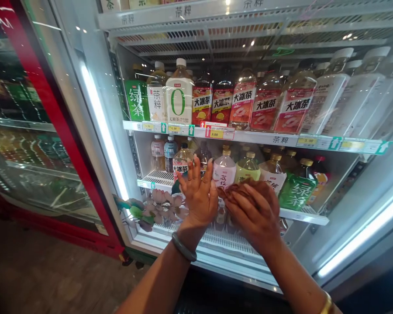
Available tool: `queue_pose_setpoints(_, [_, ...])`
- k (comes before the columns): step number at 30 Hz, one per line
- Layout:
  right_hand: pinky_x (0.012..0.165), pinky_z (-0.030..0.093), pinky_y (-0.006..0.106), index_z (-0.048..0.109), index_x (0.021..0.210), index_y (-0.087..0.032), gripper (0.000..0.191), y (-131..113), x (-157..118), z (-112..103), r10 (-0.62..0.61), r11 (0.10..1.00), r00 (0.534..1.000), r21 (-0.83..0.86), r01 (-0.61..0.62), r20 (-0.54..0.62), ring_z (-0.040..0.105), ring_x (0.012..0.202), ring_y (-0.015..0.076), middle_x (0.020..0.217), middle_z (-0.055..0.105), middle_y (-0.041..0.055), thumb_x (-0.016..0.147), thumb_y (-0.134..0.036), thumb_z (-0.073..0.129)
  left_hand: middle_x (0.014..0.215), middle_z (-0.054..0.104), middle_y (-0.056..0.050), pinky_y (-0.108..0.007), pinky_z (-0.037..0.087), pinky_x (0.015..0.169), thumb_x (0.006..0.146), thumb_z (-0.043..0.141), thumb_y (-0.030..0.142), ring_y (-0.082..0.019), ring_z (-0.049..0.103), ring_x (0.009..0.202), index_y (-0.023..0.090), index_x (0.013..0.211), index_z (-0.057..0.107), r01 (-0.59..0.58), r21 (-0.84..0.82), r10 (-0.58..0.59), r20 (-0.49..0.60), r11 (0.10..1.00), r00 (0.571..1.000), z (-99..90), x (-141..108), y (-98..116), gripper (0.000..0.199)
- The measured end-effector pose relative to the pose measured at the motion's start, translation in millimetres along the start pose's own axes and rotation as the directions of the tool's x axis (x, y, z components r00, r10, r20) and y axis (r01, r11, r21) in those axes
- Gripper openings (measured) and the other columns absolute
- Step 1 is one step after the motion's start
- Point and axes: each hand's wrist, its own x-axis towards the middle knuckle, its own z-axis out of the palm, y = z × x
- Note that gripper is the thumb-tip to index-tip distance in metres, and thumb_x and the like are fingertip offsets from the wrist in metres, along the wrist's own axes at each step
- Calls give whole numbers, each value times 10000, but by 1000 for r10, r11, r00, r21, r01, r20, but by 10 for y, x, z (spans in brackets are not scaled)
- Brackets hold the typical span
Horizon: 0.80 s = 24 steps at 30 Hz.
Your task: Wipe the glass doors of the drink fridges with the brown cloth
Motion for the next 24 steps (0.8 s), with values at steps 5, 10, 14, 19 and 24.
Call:
queue_pose_setpoints(5, [1151,455,594,764,1107,-339,331,441,77,-204,141,986,984,-78,-149,-108,603,1299,351,1123,735,38,789,-292,847,1737,236,-87,-597,-43,1310,955,542,267,-273,210,1624,287,1647,294,-75,-15,76,55,997,996,89,-73,164,736])
queue_pose_setpoints(10, [1181,397,630,728,1181,-303,326,324,511,-33,247,961,949,-79,-266,-195,512,1384,366,1242,686,72,856,-274,741,1713,300,-90,-581,-57,1314,946,543,218,-265,200,1626,273,1639,324,-55,-45,56,20,997,998,141,-53,272,729])
queue_pose_setpoints(14, [1223,370,629,738,1135,-312,257,89,248,11,93,991,991,-87,-101,-95,561,1336,314,1172,728,32,879,-328,747,1714,294,-86,-568,-41,1322,935,513,196,-259,174,1631,259,1646,310,-57,-67,57,5,996,998,155,-32,303,741])
queue_pose_setpoints(19, [1198,439,575,769,1079,-334,269,259,-245,-225,21,992,1000,-121,-22,-11,646,1225,280,1088,760,-7,820,-288,825,1732,228,-82,-564,-67,1318,959,486,222,-271,158,1633,242,1655,278,-82,-91,87,45,992,995,143,-16,407,727])
queue_pose_setpoints(24, [1213,369,670,758,1081,-278,259,563,64,-283,175,973,972,-124,-195,-156,573,1350,369,1153,731,66,827,-302,801,1695,340,-81,-551,-32,1331,968,499,252,-257,192,1626,221,1655,272,-186,-139,201,104,973,974,198,-34,616,724])
